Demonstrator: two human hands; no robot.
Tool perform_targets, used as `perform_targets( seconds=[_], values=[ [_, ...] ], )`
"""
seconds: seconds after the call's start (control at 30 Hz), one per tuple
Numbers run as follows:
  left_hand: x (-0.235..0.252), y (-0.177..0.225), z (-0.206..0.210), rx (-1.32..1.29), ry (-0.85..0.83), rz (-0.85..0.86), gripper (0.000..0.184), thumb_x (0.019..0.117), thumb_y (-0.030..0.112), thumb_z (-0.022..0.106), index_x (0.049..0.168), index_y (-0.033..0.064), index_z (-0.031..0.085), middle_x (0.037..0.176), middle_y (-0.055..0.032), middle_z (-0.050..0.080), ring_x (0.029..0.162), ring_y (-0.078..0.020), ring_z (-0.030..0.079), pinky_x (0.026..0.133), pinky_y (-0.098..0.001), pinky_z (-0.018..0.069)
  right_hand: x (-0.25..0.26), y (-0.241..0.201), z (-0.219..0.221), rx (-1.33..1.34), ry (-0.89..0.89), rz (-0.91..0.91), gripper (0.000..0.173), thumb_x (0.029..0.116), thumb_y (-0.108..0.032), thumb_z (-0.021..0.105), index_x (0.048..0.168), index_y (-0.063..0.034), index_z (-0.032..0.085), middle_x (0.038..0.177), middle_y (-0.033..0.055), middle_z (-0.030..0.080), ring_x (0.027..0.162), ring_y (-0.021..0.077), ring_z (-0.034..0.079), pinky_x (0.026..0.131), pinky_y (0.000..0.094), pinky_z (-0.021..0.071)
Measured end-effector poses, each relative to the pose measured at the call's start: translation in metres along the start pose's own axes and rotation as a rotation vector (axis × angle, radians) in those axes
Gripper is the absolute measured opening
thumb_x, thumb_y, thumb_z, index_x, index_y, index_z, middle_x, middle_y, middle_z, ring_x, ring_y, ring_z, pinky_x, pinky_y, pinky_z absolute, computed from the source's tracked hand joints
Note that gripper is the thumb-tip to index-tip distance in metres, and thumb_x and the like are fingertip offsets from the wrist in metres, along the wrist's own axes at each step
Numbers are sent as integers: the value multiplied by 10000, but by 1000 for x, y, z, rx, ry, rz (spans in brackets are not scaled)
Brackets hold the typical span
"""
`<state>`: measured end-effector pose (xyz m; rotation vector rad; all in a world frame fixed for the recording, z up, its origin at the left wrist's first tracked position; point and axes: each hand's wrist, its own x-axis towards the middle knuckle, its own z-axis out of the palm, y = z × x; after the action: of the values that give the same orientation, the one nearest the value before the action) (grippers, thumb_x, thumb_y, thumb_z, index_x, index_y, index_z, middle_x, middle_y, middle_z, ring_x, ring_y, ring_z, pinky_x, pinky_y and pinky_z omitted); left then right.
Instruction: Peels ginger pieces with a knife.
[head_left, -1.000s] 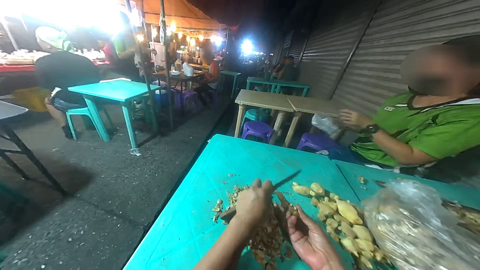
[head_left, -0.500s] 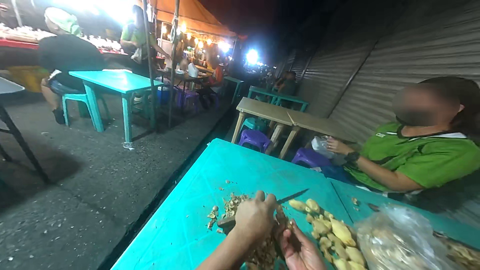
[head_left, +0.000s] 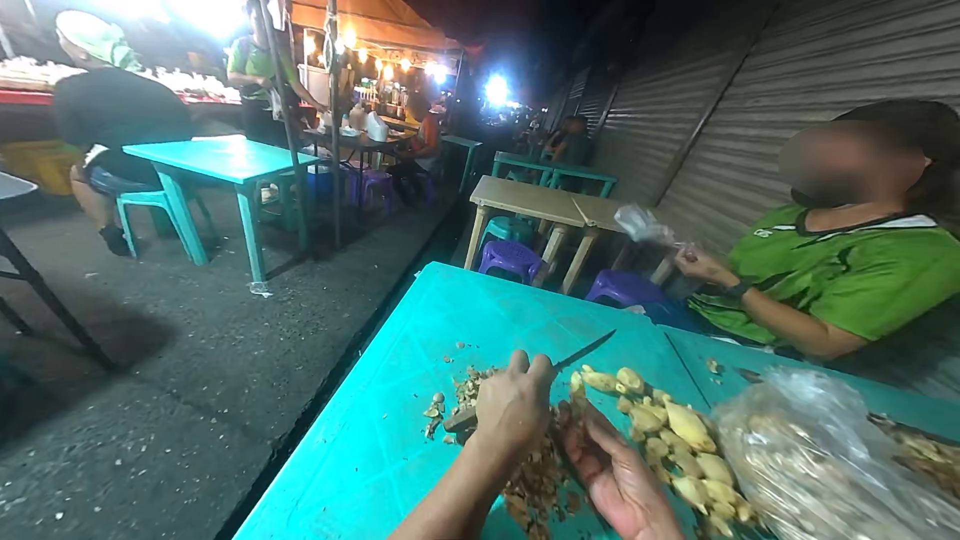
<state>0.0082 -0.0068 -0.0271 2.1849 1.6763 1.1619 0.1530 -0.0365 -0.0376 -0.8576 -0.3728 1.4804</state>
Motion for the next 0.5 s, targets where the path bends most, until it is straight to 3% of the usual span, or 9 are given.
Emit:
perform_targets(
  seconds=[0.13, 0.2, 0.3, 0.33, 0.4, 0.5],
  values=[
    [-2, 3, 16, -17, 122, 163, 237, 1042, 223, 537, 999, 71, 714, 858, -145, 656, 663, -309, 692, 544, -461, 570, -2, -1, 3, -102, 47, -29, 206, 1048, 22, 443, 1118, -2, 635, 834, 66, 696, 651, 109, 685, 623, 225, 604],
    [-3, 8, 18, 28, 31, 171, 236, 1043, 213, 520, 1007, 88, 717, 888, -146, 670, 689, -316, 703, 554, -475, 574, -2, 2, 2, -98, 23, -44, 209, 1043, 28, 451, 1108, 10, 649, 840, 80, 708, 656, 114, 690, 629, 232, 608],
    [4, 17, 3, 52, -374, -53, 309, 1101, 243, 401, 1213, 123, 662, 1169, -175, 667, 947, -365, 715, 753, -547, 583, -3, 10, 1, -164, 15, -132, 203, 1012, 66, 489, 1146, 30, 637, 913, 105, 703, 700, 126, 687, 656, 241, 604],
    [8, 17, -1, 53, -440, -130, 324, 1106, 250, 389, 1267, 135, 647, 1241, -176, 652, 1002, -375, 709, 801, -562, 579, -3, 12, 2, -200, 29, -150, 203, 1001, 76, 506, 1161, 35, 623, 916, 104, 695, 696, 124, 678, 648, 239, 596],
    [18, 10, -10, 67, -509, -269, 338, 1103, 243, 408, 1358, 159, 614, 1362, -182, 606, 1077, -403, 690, 872, -599, 565, -6, 15, 5, -225, 59, -154, 215, 977, 101, 538, 1172, 43, 607, 908, 95, 677, 680, 122, 659, 623, 239, 581],
    [15, 9, -19, 101, -456, -241, 301, 1096, 240, 427, 1309, 148, 617, 1307, -176, 617, 1025, -383, 703, 828, -565, 576, -9, 13, 8, -229, 92, -139, 208, 975, 98, 550, 1167, 41, 604, 900, 91, 672, 676, 119, 656, 616, 236, 579]
  ],
)
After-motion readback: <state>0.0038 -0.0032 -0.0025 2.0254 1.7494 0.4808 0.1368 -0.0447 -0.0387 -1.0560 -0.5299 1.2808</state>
